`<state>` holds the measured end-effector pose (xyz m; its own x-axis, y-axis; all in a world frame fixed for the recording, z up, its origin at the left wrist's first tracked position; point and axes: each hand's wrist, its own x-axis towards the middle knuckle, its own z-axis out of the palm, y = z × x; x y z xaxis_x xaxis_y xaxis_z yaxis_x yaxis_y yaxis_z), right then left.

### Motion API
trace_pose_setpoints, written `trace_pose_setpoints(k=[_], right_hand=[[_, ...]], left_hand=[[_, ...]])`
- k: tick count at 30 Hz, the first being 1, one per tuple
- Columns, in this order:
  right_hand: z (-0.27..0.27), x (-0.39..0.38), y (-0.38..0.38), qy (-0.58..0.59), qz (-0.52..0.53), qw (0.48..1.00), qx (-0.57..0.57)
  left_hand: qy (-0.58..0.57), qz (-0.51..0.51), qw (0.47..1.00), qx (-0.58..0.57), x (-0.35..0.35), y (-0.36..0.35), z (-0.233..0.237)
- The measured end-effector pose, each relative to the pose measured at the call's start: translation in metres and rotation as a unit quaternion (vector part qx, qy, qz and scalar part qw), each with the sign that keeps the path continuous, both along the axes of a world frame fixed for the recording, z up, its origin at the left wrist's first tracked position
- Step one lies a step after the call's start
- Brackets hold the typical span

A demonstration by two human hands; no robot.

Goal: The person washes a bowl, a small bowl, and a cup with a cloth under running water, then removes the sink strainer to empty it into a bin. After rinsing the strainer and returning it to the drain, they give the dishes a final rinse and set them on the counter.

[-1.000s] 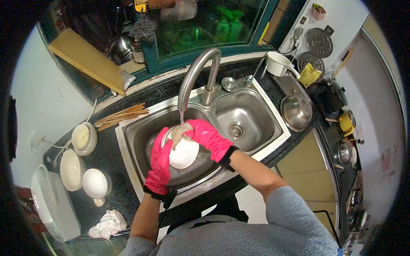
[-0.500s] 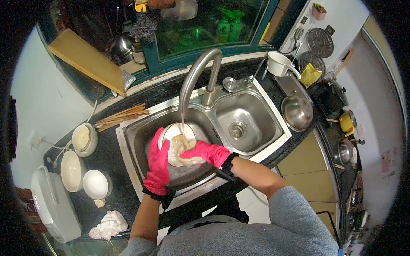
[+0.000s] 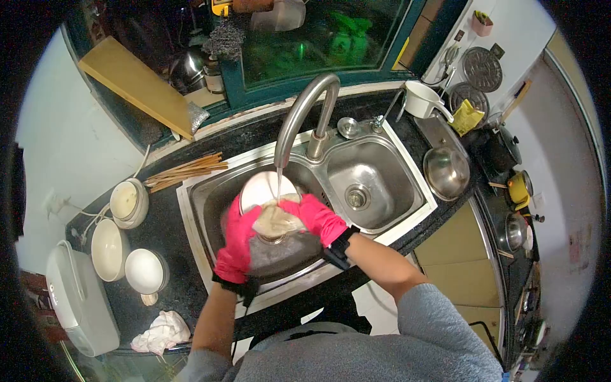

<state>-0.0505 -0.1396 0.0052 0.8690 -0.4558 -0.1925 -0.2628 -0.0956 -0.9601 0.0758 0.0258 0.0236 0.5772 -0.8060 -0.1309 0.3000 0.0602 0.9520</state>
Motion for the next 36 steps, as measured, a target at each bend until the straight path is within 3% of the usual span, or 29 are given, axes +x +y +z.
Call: trace_pose_setpoints(k=[2, 3, 5, 6, 8, 9, 10, 11, 12, 13, 15, 16, 18, 19, 20, 21, 22, 23, 24, 25, 26, 27, 28, 31, 32, 33, 34, 35, 36], right_hand=[[-0.012, -0.006, 0.010, 0.080, 0.037, 0.966, 0.241], [-0.011, -0.006, 0.019, 0.080, 0.035, 0.966, 0.242], [-0.010, -0.003, 0.035, 0.080, 0.155, 0.963, 0.206], [-0.013, -0.006, 0.035, 0.079, 0.153, 0.963, 0.205], [-0.024, -0.007, 0.031, 0.141, 0.038, 0.953, 0.265], [-0.037, -0.001, 0.019, 0.217, 0.052, 0.963, 0.150], [-0.048, 0.000, 0.005, 0.215, 0.052, 0.963, 0.152], [-0.047, 0.004, -0.010, 0.198, 0.065, 0.977, -0.033], [-0.038, 0.010, -0.021, 0.175, 0.076, 0.957, -0.217], [-0.030, 0.017, -0.030, 0.174, 0.076, 0.958, -0.216], [0.003, 0.027, -0.036, 0.120, 0.164, 0.807, -0.555], [0.011, 0.028, -0.033, 0.121, 0.163, 0.807, -0.555], [0.025, 0.033, -0.026, -0.016, 0.222, 0.744, -0.630], [0.032, 0.033, -0.021, 0.056, 0.199, 0.806, -0.555], [0.025, 0.031, -0.022, 0.054, 0.200, 0.804, -0.557], [0.015, 0.026, -0.025, 0.070, 0.157, 0.843, -0.510], [0.003, 0.019, -0.027, 0.086, 0.114, 0.877, -0.459], [0.000, 0.012, -0.024, 0.084, 0.115, 0.876, -0.461], [-0.002, 0.003, -0.021, 0.088, 0.037, 0.949, -0.301], [-0.006, -0.003, -0.016, 0.090, -0.041, 0.987, -0.128], [-0.005, -0.005, -0.006, 0.088, -0.040, 0.987, -0.130], [0.001, -0.007, 0.008, 0.118, -0.043, 0.992, -0.003], [0.004, -0.007, 0.015, 0.146, -0.046, 0.980, 0.124], [-0.004, -0.011, 0.014, 0.121, 0.030, 0.989, 0.080], [-0.007, -0.010, 0.006, 0.120, 0.031, 0.989, 0.080], [-0.014, -0.007, -0.011, 0.101, 0.096, 0.988, -0.062], [-0.020, -0.004, -0.027, 0.079, 0.158, 0.963, -0.202], [-0.041, 0.002, -0.046, 0.053, 0.149, 0.958, -0.240], [-0.026, 0.008, -0.045, 0.052, 0.149, 0.958, -0.240]], left_hand=[[-0.011, 0.177, 0.983, -0.050, -0.038, -0.010, -0.009], [-0.068, 0.255, 0.963, -0.059, -0.044, -0.021, -0.020], [-0.067, 0.245, 0.965, -0.063, -0.050, -0.015, -0.017], [-0.067, 0.238, 0.966, -0.067, -0.053, -0.011, -0.004], [-0.092, 0.204, 0.973, -0.061, -0.044, -0.001, 0.002], [-0.184, 0.171, 0.968, -0.028, -0.038, 0.005, 0.003], [-0.275, 0.135, 0.952, 0.005, -0.032, 0.010, 0.005], [-0.277, 0.135, 0.951, 0.006, -0.026, 0.014, 0.007], [-0.308, 0.071, 0.949, 0.021, -0.019, 0.017, 0.010], [-0.336, 0.007, 0.941, 0.035, -0.014, 0.019, 0.011], [-0.321, -0.036, 0.946, 0.041, -0.003, 0.017, 0.003], [-0.303, -0.079, 0.949, 0.046, 0.000, 0.015, 0.000], [-0.252, -0.134, 0.957, 0.054, 0.007, 0.008, 0.013], [-0.208, -0.153, 0.965, 0.055, 0.012, 0.007, 0.016], [-0.163, -0.171, 0.970, 0.057, 0.015, 0.007, 0.017], [-0.165, -0.167, 0.970, 0.056, 0.016, 0.008, 0.014], [-0.136, -0.113, 0.984, 0.012, 0.015, 0.007, 0.003], [-0.106, -0.058, 0.992, -0.034, 0.014, 0.007, -0.008], [-0.109, -0.056, 0.992, -0.035, 0.010, 0.009, -0.019], [-0.146, 0.017, 0.989, -0.010, 0.002, 0.012, -0.032], [-0.181, 0.090, 0.979, 0.015, -0.008, 0.011, -0.048], [0.028, 0.167, 0.985, 0.027, -0.026, -0.002, -0.067], [0.027, 0.168, 0.985, 0.028, -0.037, -0.006, -0.068], [0.013, 0.232, 0.972, -0.026, -0.046, -0.004, -0.060], [-0.081, 0.185, 0.979, 0.021, -0.036, 0.004, -0.049], [-0.175, 0.135, 0.973, 0.068, -0.026, 0.010, -0.041], [-0.176, 0.135, 0.973, 0.069, -0.016, 0.011, -0.038], [-0.255, 0.076, 0.958, 0.106, -0.006, 0.010, -0.035], [-0.330, 0.017, 0.933, 0.141, 0.004, 0.009, -0.032]])
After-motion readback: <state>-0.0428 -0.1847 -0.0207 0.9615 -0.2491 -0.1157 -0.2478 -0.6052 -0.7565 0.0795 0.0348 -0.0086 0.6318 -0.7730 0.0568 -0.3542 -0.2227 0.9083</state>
